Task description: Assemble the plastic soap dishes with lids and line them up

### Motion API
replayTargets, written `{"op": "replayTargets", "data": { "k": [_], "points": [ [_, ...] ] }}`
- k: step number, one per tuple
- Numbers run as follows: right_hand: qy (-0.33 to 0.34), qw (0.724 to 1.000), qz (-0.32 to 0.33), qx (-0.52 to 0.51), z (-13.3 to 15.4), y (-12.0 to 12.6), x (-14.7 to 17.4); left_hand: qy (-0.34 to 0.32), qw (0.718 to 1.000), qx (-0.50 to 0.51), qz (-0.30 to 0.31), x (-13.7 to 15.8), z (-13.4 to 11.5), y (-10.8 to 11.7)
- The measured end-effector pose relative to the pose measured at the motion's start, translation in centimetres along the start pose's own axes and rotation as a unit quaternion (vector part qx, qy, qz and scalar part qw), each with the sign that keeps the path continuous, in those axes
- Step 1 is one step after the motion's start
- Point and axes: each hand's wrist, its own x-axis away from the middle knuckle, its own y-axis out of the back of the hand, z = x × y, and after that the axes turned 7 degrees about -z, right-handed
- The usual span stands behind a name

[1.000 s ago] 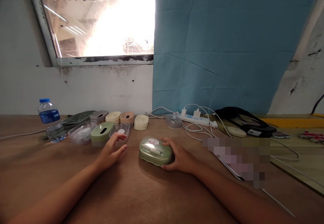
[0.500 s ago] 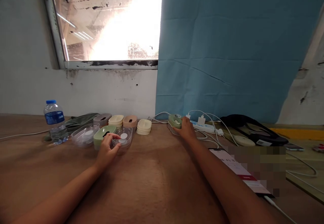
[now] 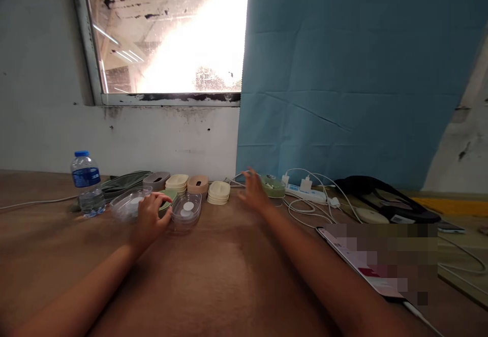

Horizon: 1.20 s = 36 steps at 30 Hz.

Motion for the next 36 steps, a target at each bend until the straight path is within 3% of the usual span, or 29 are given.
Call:
{"op": "replayTargets", "data": {
  "k": [2, 4, 9, 20, 26, 31, 36],
  "points": [
    [0.103, 0.993, 0.050, -0.032, 3.2, -0.3, 0.4, 0.019, 0.999, -0.028, -0.013, -0.1, 1.0, -0.1],
    [0.159, 0.983, 0.079, -0.050, 6.3, -0.8, 1.0, 0.059, 0.997, -0.048, -0.015, 0.0, 1.8, -0.6],
    [0.124, 0.989, 0.076, -0.034, 10.7, -2.4, 2.2, 0.112, 0.992, -0.060, -0.003, 0.3, 3.2, -1.9],
    [-0.016, 0.991, 0.128, 0.036, 9.1, -6.1, -0.3, 0.092, 0.986, -0.085, 0.109, 0.1, 3.2, -1.7],
    [-0.069, 0.985, 0.156, 0.013, 8.1, -7.0, -2.0, 0.095, 0.981, -0.094, 0.141, 0.2, 3.0, -1.3],
    [-0.066, 0.989, 0.116, -0.064, 7.5, -4.8, -3.0, 0.088, 0.977, -0.089, 0.170, -0.1, 3.1, -0.8],
    [0.016, 0.983, 0.078, -0.165, 7.6, 2.1, -0.5, 0.085, 0.974, -0.107, 0.183, -0.2, 2.9, -0.3]
  ]
}}
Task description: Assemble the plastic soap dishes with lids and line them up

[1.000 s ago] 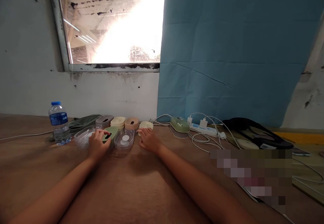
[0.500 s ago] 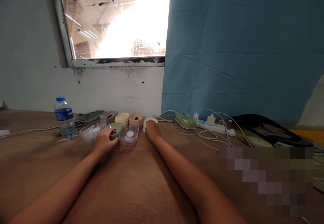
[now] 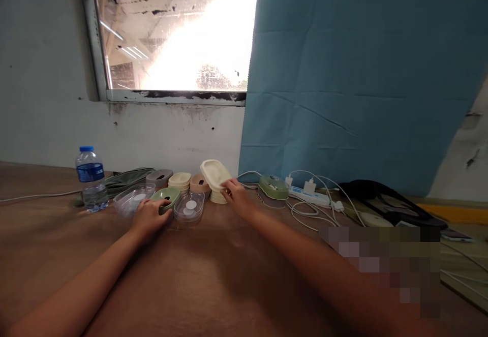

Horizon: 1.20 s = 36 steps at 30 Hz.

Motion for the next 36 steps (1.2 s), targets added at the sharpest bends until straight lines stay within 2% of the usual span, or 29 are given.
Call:
{"op": "replayTargets", "data": {
  "k": [3, 5, 8, 10, 16, 19, 24, 27, 30, 33, 36],
  "points": [
    [0.057, 0.996, 0.037, -0.053, 2.3, 3.7, 5.0, -0.005, 1.000, -0.007, 0.002, 0.1, -0.1, 0.1],
    [0.076, 0.983, 0.099, -0.135, 3.6, 5.6, 8.5, -0.015, 1.000, -0.009, 0.001, 0.1, -0.1, 0.0],
    [0.054, 0.964, 0.187, -0.179, 4.8, 6.9, 12.4, -0.028, 0.999, -0.018, -0.009, 0.1, 0.0, -0.3],
    [0.046, 0.960, 0.207, -0.185, 4.8, 7.0, 13.7, -0.039, 0.999, -0.025, -0.026, 0.1, 0.1, -0.6],
    [0.037, 0.973, 0.145, -0.176, 3.4, 6.5, 13.9, -0.043, 0.995, -0.021, -0.092, 0.2, 0.1, -0.8],
    [0.045, 0.975, 0.137, -0.171, 3.3, 6.9, 13.8, -0.048, 0.990, -0.017, -0.129, 0.4, -0.2, -0.3],
    [0.048, 0.975, 0.138, -0.165, 3.2, 7.0, 14.0, -0.091, 0.980, 0.011, -0.179, 0.8, -1.2, 0.5],
    [0.034, 0.976, 0.138, -0.165, 2.9, 6.7, 13.9, -0.147, 0.968, 0.073, -0.189, 1.3, -2.4, 1.0],
    [0.022, 0.978, 0.141, -0.154, 2.5, 6.6, 13.8, -0.249, 0.943, 0.152, -0.161, 2.0, -4.1, 1.5],
    [0.023, 0.980, 0.133, -0.143, 2.1, 6.8, 13.6, -0.350, 0.904, 0.231, -0.082, 2.9, -5.9, 2.0],
    [0.015, 0.988, 0.093, -0.122, 1.7, 7.2, 13.6, -0.395, 0.867, 0.303, -0.001, 3.7, -7.4, 2.5]
  ]
}}
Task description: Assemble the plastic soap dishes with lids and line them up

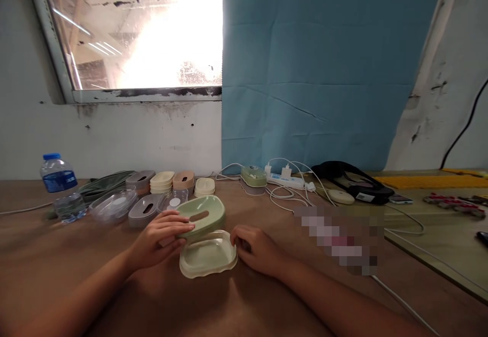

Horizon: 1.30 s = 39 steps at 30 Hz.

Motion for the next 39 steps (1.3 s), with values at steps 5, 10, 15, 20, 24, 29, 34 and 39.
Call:
{"op": "replayTargets", "data": {
  "k": [5, 10, 15, 20, 24, 29, 34, 39],
  "points": [
    [0.025, 0.992, -0.121, 0.030, -0.1, 0.4, 0.1, 0.022, 0.994, 0.098, 0.039, -0.4, -1.2, -0.7],
    [0.068, 0.991, -0.111, 0.014, 0.6, 0.4, 0.0, 0.024, 0.985, 0.142, 0.095, -0.3, -1.0, -1.1],
    [0.062, 0.998, -0.023, 0.014, 1.1, 0.4, 0.0, 0.041, 0.975, 0.180, 0.127, -0.2, -0.8, -1.1],
    [0.036, 0.999, 0.038, 0.006, 1.2, 0.4, -0.1, 0.044, 0.969, 0.210, 0.123, -0.2, -0.9, -1.3],
    [0.040, 0.998, 0.040, -0.010, 1.0, 0.4, -0.2, 0.047, 0.968, 0.217, 0.115, -0.2, -0.8, -1.4],
    [0.066, 0.996, 0.044, -0.028, 0.8, 0.2, -0.4, 0.045, 0.966, 0.216, 0.138, -0.1, -0.5, -1.2],
    [0.084, 0.995, 0.041, -0.029, 0.7, 0.1, -0.4, 0.032, 0.965, 0.204, 0.165, -0.2, -0.4, -0.9],
    [0.086, 0.995, 0.041, -0.017, 0.7, 0.3, -0.3, 0.009, 0.969, 0.163, 0.186, -0.2, -0.5, -0.9]
  ]
}}
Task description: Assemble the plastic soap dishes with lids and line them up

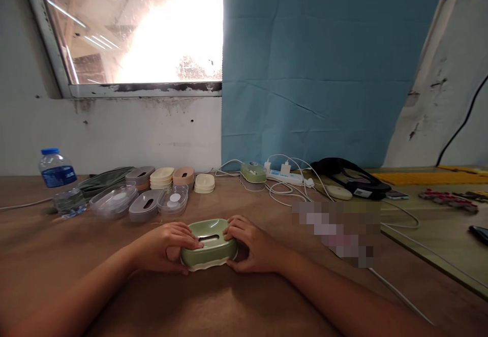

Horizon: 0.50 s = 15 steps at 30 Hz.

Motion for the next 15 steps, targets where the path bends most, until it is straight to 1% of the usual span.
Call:
{"op": "replayTargets", "data": {
  "k": [5, 11, 15],
  "points": [
    [-0.006, 1.000, 0.007, 0.014, 0.08, 0.09, -0.01, -0.015, 0.999, -0.029, 0.013, -0.01, 0.09, 0.03],
    [-0.015, 1.000, 0.010, 0.026, 0.11, 0.12, 0.03, 0.003, 0.996, -0.080, 0.038, 0.20, 0.34, 0.42],
    [0.005, 0.999, 0.041, 0.022, 0.17, 0.52, -0.02, 0.006, 0.994, -0.101, 0.030, 0.44, 0.67, 0.49]
  ]
}}
